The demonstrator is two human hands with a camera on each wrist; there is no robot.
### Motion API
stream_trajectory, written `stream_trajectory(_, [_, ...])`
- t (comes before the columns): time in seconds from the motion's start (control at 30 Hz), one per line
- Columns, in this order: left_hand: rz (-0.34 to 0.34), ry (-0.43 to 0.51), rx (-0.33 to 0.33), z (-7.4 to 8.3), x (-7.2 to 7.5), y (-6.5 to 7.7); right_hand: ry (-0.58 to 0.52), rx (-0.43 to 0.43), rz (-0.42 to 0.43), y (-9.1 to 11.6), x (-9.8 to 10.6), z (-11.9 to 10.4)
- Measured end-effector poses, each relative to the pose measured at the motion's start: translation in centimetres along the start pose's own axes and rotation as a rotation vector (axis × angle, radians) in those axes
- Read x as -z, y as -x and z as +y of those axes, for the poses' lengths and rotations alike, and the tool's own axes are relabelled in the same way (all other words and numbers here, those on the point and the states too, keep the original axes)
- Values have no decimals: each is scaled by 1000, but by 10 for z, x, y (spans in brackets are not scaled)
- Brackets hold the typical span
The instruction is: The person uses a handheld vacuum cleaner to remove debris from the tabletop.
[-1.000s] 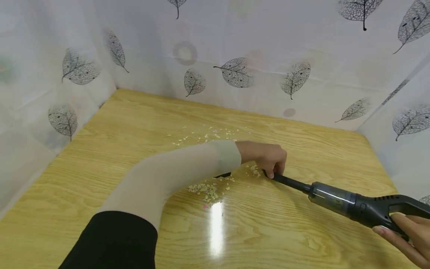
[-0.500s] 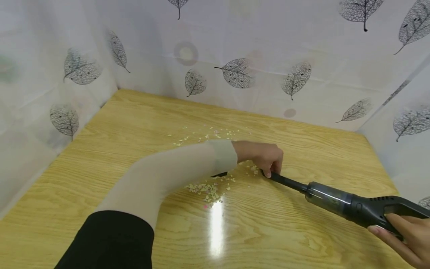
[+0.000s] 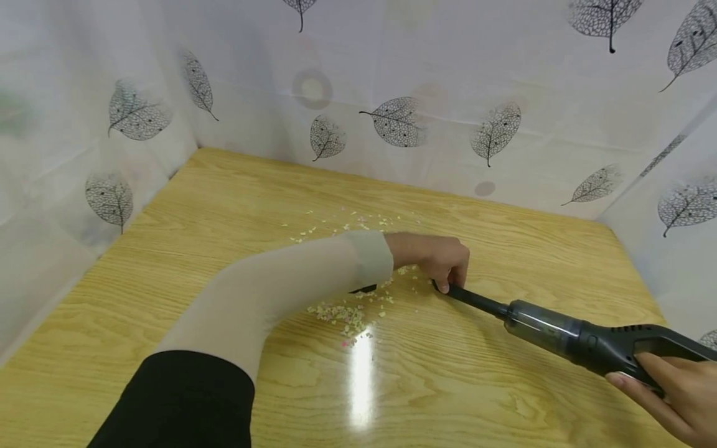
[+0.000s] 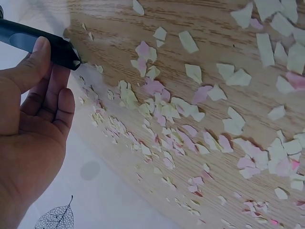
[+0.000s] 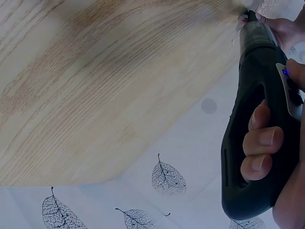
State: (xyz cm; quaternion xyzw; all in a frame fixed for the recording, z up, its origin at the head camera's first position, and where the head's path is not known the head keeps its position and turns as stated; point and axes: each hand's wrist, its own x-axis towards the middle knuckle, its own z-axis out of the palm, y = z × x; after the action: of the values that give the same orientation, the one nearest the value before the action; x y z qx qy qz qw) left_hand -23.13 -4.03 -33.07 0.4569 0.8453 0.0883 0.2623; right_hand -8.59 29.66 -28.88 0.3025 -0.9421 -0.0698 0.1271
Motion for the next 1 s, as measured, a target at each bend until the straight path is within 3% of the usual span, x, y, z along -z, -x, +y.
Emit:
stream_trajectory(0.17, [0, -27, 0, -3, 1, 2, 39, -49, -52, -3, 0, -4])
stream_trajectory(0.4, [2, -28, 12, -5, 2, 6, 59, -39, -36, -7, 1, -8])
stream_trajectory(0.73, [13, -42, 36, -11, 5, 16, 53, -52, -165, -15, 2, -14])
stream_trajectory(1.0, [20, -51, 24, -20, 4, 20, 40, 0, -121, -20, 2, -17])
